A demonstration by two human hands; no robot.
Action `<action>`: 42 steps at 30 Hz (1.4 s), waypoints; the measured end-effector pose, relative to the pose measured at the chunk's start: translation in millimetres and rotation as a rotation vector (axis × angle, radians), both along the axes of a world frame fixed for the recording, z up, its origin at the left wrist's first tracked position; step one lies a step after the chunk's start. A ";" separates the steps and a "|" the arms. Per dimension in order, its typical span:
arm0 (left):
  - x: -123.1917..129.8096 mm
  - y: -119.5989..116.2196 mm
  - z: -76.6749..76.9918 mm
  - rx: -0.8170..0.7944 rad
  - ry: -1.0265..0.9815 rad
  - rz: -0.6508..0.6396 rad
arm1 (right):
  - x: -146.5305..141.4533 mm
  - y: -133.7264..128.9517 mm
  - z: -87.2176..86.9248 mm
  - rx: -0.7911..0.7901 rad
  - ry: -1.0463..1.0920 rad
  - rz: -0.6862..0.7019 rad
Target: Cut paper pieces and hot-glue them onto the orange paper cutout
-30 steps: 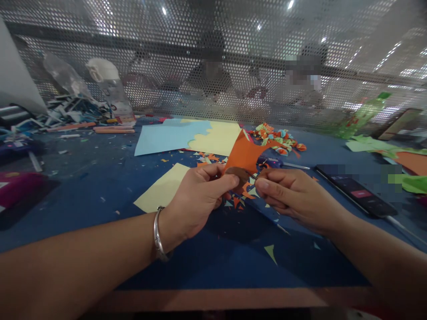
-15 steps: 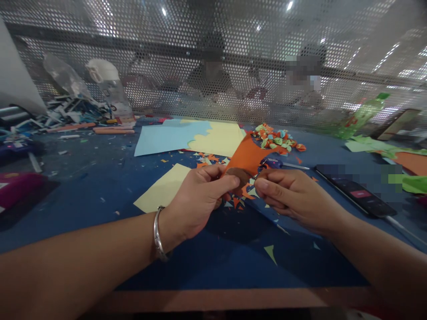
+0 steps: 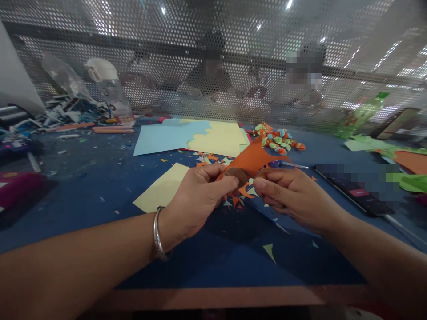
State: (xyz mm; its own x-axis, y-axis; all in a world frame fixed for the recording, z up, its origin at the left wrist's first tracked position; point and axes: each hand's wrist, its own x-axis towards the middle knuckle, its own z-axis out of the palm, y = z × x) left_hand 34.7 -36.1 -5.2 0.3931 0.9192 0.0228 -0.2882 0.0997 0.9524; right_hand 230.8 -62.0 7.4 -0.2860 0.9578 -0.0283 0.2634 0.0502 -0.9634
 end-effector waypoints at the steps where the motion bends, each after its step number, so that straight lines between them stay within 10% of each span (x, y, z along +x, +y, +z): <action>1: -0.4 0.0 -0.1 0.010 0.031 0.005 | 0.6 -0.2 -0.4 0.012 -0.011 -0.002; 26: -6.2 5.5 -1.3 0.140 0.278 0.001 | 0.1 0.2 -0.7 0.086 -0.067 0.055; 35: -4.4 16.3 -3.0 -0.040 0.161 0.120 | 2.2 -1.9 4.1 0.054 -0.164 0.016; 42: -3.5 8.5 -2.8 0.017 0.180 -0.020 | -8.6 -2.5 0.8 0.255 -0.099 -0.098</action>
